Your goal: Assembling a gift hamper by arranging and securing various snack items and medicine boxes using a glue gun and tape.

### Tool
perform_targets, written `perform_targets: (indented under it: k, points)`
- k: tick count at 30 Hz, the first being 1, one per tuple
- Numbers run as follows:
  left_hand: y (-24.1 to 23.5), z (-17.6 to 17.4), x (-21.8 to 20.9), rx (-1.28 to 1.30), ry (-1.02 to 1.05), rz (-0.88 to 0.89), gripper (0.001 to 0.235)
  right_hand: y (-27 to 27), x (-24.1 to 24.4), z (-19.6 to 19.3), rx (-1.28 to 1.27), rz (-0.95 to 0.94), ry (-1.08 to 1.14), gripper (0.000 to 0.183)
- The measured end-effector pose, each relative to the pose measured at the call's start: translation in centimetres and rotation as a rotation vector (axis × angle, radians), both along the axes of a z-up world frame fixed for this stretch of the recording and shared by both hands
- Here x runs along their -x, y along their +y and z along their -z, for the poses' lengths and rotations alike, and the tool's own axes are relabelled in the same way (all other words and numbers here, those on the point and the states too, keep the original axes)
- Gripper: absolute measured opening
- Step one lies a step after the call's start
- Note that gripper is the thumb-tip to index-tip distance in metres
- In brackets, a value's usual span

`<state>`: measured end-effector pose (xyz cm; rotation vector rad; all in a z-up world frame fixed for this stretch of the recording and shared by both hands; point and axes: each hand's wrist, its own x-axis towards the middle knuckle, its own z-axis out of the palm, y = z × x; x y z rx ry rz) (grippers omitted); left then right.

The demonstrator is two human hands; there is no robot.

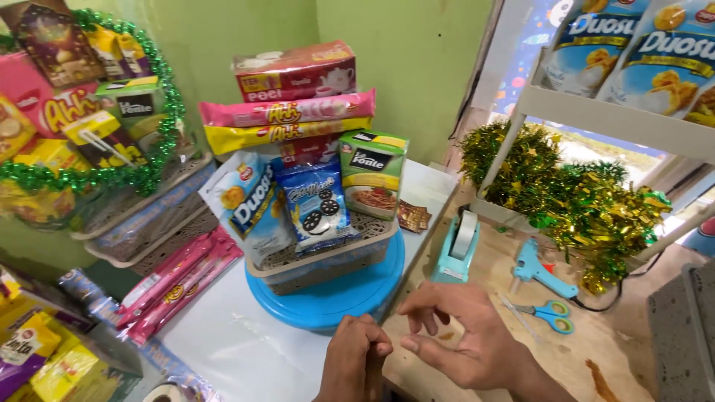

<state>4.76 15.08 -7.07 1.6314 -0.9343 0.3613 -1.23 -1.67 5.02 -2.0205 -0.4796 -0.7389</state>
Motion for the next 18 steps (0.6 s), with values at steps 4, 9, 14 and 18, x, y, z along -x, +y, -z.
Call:
perform_targets:
  k: [4, 9, 14, 18]
  points:
    - [2.6, 5.1, -1.3, -0.1, 0.051, 0.024, 0.023, 2.2, -1.6, 2.5, 0.276, -0.158, 0.21, 0.027]
    - [5.7, 10.2, -2.4, -0.156, 0.403, -0.054, 0.035, 4.4, -3.4, 6.4, 0.3, -0.244, 0.328, 0.027]
    - [7.0, 14.3, -3.4, -0.091, 0.532, -0.046, 0.042, 6.1, -5.0, 11.4, 0.077, -0.273, 0.356, 0.028]
    - [6.8, 16.0, -3.8, 0.007, 0.662, -0.095, 0.049, 7.3, -6.3, 13.5, -0.06, -0.215, 0.44, 0.022]
